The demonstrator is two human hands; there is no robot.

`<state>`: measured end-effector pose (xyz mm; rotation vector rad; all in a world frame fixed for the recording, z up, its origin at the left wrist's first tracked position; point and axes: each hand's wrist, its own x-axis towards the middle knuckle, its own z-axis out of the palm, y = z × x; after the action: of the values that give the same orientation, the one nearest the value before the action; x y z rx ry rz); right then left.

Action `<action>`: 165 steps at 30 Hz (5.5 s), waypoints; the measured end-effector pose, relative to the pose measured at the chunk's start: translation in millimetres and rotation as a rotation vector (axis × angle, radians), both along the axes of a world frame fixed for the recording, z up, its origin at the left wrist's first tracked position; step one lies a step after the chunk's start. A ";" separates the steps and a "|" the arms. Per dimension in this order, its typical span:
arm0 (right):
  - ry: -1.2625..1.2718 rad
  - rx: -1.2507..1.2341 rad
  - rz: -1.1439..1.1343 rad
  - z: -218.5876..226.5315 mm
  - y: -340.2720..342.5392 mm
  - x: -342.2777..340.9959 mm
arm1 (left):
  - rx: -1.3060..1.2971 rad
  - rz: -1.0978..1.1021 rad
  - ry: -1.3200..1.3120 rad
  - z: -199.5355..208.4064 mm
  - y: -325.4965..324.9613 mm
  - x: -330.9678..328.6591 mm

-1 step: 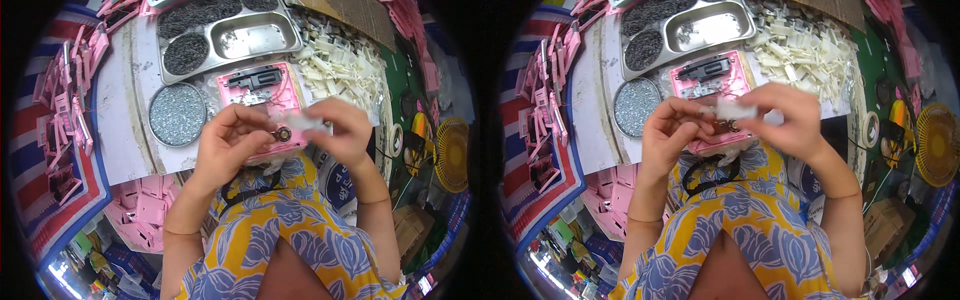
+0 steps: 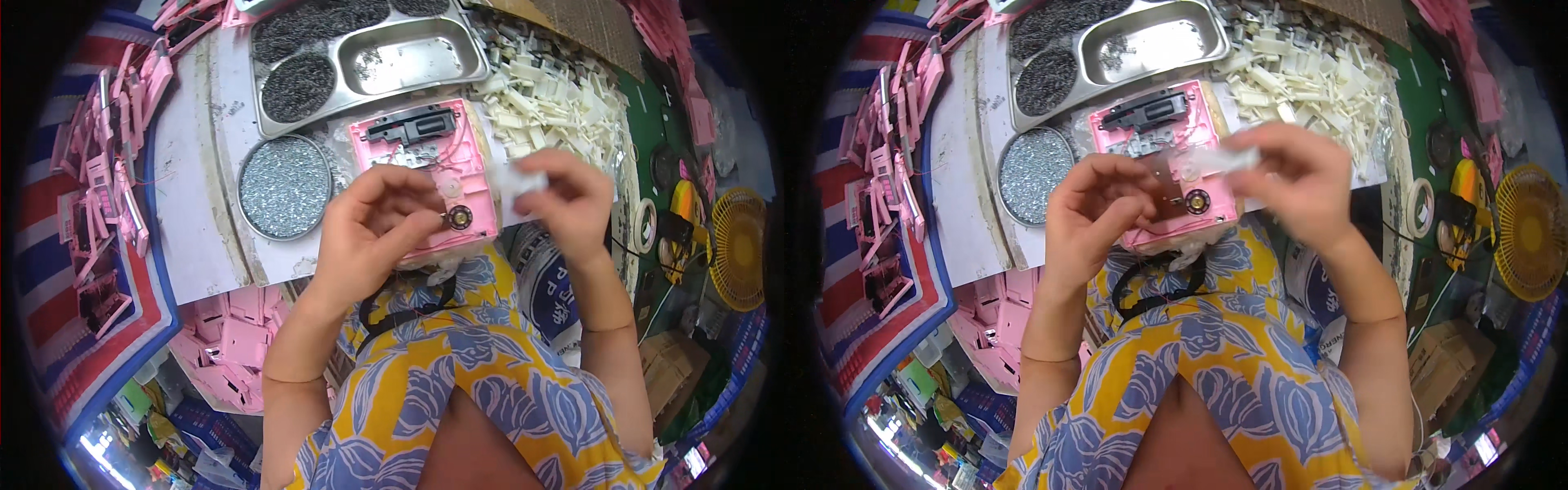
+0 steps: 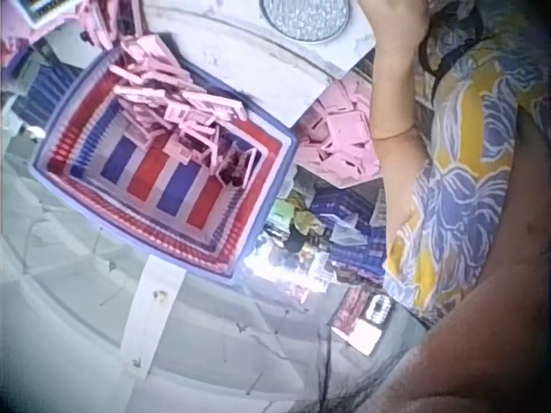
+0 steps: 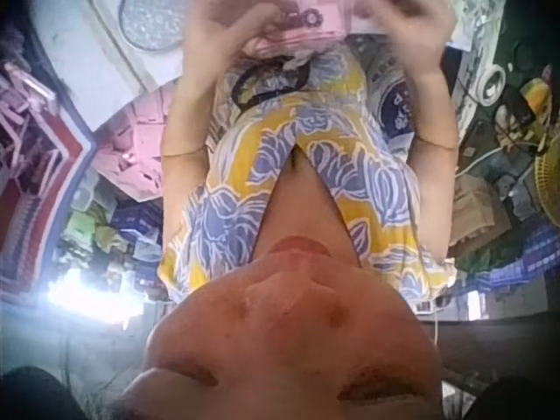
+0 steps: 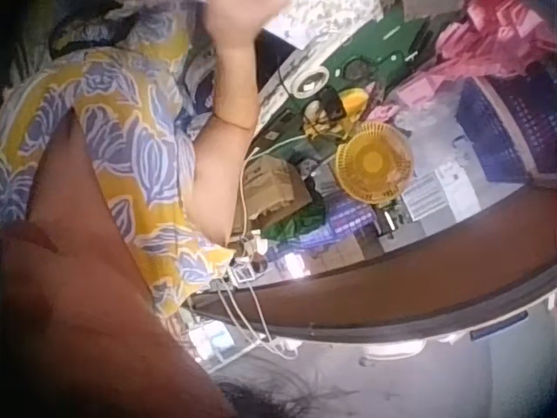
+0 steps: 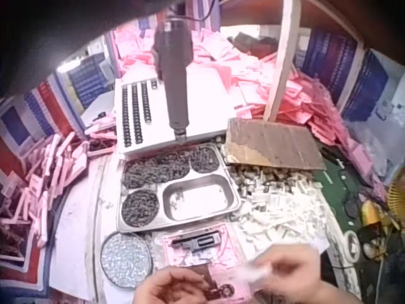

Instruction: Assembling components of a pink toy device, involving soldering wires and securing internal parts.

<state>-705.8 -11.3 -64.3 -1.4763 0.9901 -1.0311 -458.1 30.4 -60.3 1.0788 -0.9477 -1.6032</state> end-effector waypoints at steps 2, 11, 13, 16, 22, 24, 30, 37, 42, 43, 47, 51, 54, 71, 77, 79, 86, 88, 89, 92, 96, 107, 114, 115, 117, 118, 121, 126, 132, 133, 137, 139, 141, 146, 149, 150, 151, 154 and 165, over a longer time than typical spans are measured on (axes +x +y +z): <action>-0.433 0.248 -0.081 -13.8 -12.5 -26.3 | -0.385 -0.228 -0.747 -4.3 -17.5 1.0; -0.343 0.163 -0.120 -18.1 -7.0 -34.8 | -0.722 -0.216 -1.203 -28.3 -36.6 -38.5; -0.282 0.148 -0.133 -22.1 -7.6 -38.3 | -0.653 -0.237 -1.246 -26.0 -35.9 -38.4; -0.249 0.147 -0.138 -24.3 -9.6 -39.4 | -0.553 -0.268 -1.305 -21.5 -29.3 -41.4; -0.142 0.161 -0.112 -19.1 -11.1 -33.5 | -0.629 -0.255 -1.150 -35.3 -29.8 -37.6; 0.003 0.021 -0.069 -20.0 -12.5 -34.0 | -0.643 -0.217 -1.021 -34.9 -25.0 -33.1; 0.500 -0.664 0.202 -25.3 -31.1 -18.6 | -0.861 -0.169 -0.983 -48.0 1.4 -17.0; 0.549 -0.788 0.303 -29.9 -43.8 -5.7 | -0.879 -0.176 -0.914 -50.7 5.8 -13.4; 0.451 -0.758 0.368 -37.6 -52.0 -5.7 | -0.744 -0.121 -0.743 -56.8 11.8 -12.0; 0.433 -0.749 0.373 -39.7 -52.6 -5.8 | -0.728 -0.107 -0.702 -58.9 12.4 -12.1; 0.451 -0.779 0.380 -41.6 -52.3 -6.4 | -0.745 -0.063 -0.641 -61.6 10.5 -13.8; 0.578 -0.843 0.377 -27.2 -46.7 -3.0 | -0.752 -0.039 -0.638 -63.1 11.7 -13.6; 0.620 -0.808 0.337 -24.1 -39.9 -1.0 | -0.758 -0.030 -0.654 -65.2 13.0 -12.6; 0.483 -0.683 0.409 -46.3 -46.9 6.1 | -0.725 -0.078 -0.703 -63.7 15.5 -14.6; 0.715 -0.539 0.447 -24.8 -47.0 11.8 | -0.665 -0.333 -0.789 -23.5 -11.0 -3.5; 0.624 -0.574 0.355 -26.9 -45.9 8.9 | -0.470 -0.411 -0.635 -7.4 -41.0 13.3; 0.530 -0.559 0.189 -1.8 -48.2 -14.0 | -1.108 -0.385 -1.536 -37.6 -211.3 33.6; 0.578 -0.547 0.124 1.7 -45.0 -39.7 | -1.137 -0.525 -1.632 -45.8 -225.0 27.2; 0.591 -0.527 0.081 3.7 -43.6 -49.1 | -1.149 -0.596 -1.682 -47.9 -231.4 26.3; 0.627 -0.478 -0.059 7.4 -41.6 -80.3 | -1.194 -0.699 -1.696 -46.4 -236.1 19.4; 0.685 -0.502 -0.202 12.8 -50.9 -110.2 | -1.021 -0.620 -1.704 -32.1 -229.9 6.3; 0.919 -0.499 -0.374 -17.7 -92.7 -101.9 | -0.619 -0.150 -0.870 9.3 -83.0 10.5; 1.336 -0.368 -0.497 -21.4 -149.1 -64.0 | -0.413 0.077 -0.639 -13.2 -6.8 34.0; 1.348 -0.365 -0.516 -22.6 -151.7 -63.2 | -0.375 0.098 -0.583 -14.7 -0.4 31.4; 1.369 -0.358 -0.551 -29.1 -156.3 -62.1 | -0.331 0.134 -0.493 -16.8 7.3 25.5; 1.369 -0.373 -0.557 -32.5 -158.2 -63.5 | -0.325 0.132 -0.469 -15.9 8.6 22.1; 1.318 -0.412 -0.577 -41.0 -157.9 -75.3 | -0.350 0.085 -0.442 -13.5 3.3 13.6; 1.139 -0.528 -0.601 -41.1 -149.0 -86.9 | -0.487 -0.032 -0.480 -7.1 -17.6 -2.2; 0.552 -0.297 -0.322 6.4 -104.8 -58.1 | -0.624 0.039 -0.490 6.2 -67.0 -37.4; 0.464 -0.230 -0.237 14.7 -93.0 -45.5 | -0.655 0.008 -0.546 14.1 -78.8 -42.7; 0.396 -0.375 -0.049 23.9 -64.5 -19.5 | -0.568 -0.138 -0.536 19.0 -101.0 -60.3; 0.288 -0.267 -0.054 18.4 -56.7 -15.2 | -0.441 -0.157 -0.406 13.5 -98.2 -58.5; 0.165 -0.135 -0.027 16.6 -45.9 -11.8 | -0.258 -0.147 -0.233 4.4 -87.8 -53.6; 0.046 0.071 0.164 18.3 -33.1 -25.5 | -0.047 -0.206 -0.021 5.4 -56.8 -54.3; -0.015 0.134 0.134 18.7 -15.6 -31.1 | -0.081 -0.188 0.075 -0.1 -39.9 -62.7; 0.021 0.070 0.112 14.4 -10.3 -31.2 | -0.109 -0.175 0.052 1.4 -35.9 -65.2; 0.058 0.006 0.090 8.9 -4.7 -31.5 | -0.139 -0.162 0.028 2.6 -31.9 -67.5; 0.362 -0.268 0.085 21.3 10.6 -31.8 | -0.197 -0.211 -0.037 1.3 -25.2 -67.8; -0.043 0.013 -0.151 -24.0 91.7 -28.1 | -0.087 -0.102 0.159 -17.0 35.1 -73.6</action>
<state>-733.9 80.4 -88.2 -1.3793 1.0884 -1.1574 -531.7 65.5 -77.3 0.8422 -0.9688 -1.6876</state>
